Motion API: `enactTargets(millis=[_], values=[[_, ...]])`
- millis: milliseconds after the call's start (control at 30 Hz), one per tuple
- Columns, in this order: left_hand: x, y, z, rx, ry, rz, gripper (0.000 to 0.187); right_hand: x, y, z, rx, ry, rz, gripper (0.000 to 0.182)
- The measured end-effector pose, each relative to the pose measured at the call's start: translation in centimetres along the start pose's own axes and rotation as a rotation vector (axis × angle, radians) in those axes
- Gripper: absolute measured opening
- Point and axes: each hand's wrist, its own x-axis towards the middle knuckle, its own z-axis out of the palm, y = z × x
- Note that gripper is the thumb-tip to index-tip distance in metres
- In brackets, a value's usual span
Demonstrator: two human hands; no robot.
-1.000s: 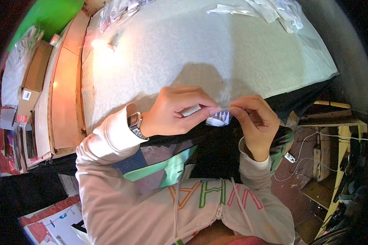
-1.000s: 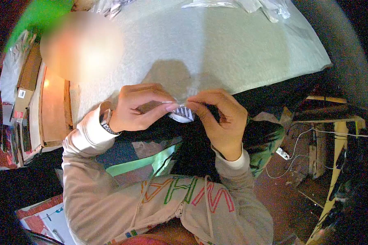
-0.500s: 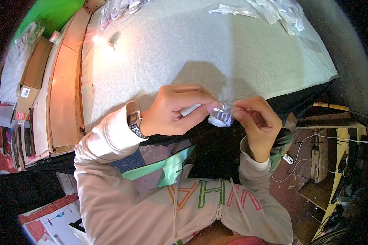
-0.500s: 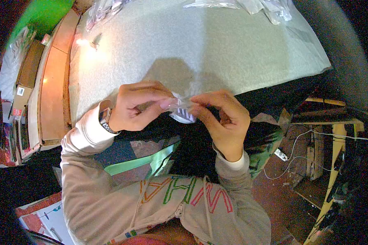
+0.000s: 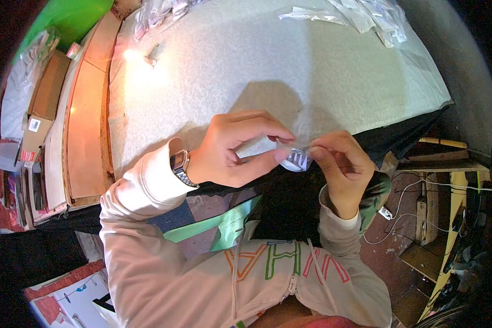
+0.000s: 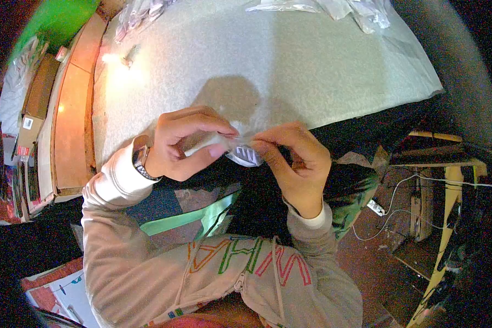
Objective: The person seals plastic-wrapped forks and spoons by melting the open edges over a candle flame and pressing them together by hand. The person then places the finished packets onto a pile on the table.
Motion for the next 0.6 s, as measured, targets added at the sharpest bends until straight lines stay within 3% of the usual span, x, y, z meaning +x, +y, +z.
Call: enactTargets(millis=[333, 467, 567, 600], values=[[-0.38, -0.46, 0.16, 0.017, -0.022, -0.007, 0.011, -0.28, 0.05, 0.35, 0.077, -0.009, 0.063, 0.012], [-0.26, -0.31, -0.22, 0.008, 0.021, -0.050, 0.008, -0.43, 0.53, 0.24, 0.161, -0.040, 0.098, 0.027], [-0.61, 0.29, 0.43, -0.270, 0.201, -0.325, 0.008, -0.39, 0.75, 0.66, 0.198, -0.177, 0.098, 0.047], [-0.58, 0.16, 0.25, -0.307, 0.207, -0.329, 0.008, -0.49, 0.78, 0.86, 0.214, -0.170, 0.112, 0.048]])
